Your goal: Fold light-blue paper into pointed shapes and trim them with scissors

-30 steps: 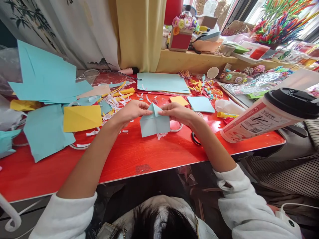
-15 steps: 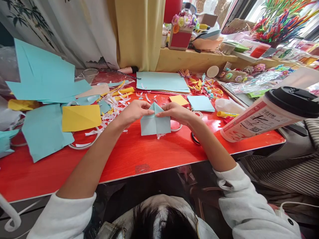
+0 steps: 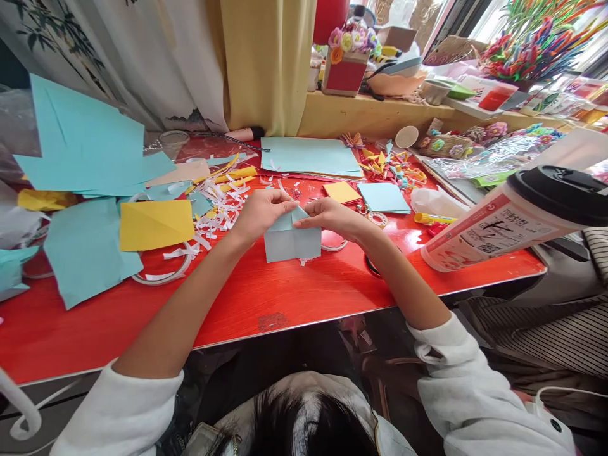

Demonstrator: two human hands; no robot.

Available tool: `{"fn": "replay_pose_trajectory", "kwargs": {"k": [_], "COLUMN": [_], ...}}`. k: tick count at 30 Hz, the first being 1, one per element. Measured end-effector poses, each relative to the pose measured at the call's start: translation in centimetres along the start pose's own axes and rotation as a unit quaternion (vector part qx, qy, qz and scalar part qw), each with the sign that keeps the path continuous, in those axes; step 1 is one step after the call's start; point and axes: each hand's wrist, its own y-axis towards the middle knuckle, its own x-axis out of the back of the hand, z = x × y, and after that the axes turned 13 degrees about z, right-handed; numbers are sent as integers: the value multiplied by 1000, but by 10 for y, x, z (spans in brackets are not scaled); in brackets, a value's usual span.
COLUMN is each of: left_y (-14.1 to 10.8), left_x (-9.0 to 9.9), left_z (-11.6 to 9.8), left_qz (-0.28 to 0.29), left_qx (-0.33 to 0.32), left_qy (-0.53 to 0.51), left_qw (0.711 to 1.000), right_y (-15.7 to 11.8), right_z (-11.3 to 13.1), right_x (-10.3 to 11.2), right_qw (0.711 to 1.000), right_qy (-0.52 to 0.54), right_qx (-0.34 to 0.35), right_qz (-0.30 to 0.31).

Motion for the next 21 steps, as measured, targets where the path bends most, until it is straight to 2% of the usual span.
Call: {"fn": "replay_pose_trajectory", "kwargs": {"k": [4, 8, 14, 21], "left_y": [-1, -1, 0, -1], "left_x": [1, 0, 3, 7], "left_z": [-2, -3, -1, -1], "left_qz": [8, 7, -9, -21], "left_qx": [-10, -17, -14, -28], "left_qy": [49, 52, 64, 21], "left_qw": [999, 998, 998, 999], "right_y": [0, 1, 1, -3], "right_z": [1, -2, -5, 2], "right_x": [-2, 0, 4, 3], "right_qw": [999, 999, 999, 990], "right_qy": [-20, -32, 0, 90], "right_qx": [34, 29, 47, 73], "right_qz": [-13, -20, 19, 82]}}
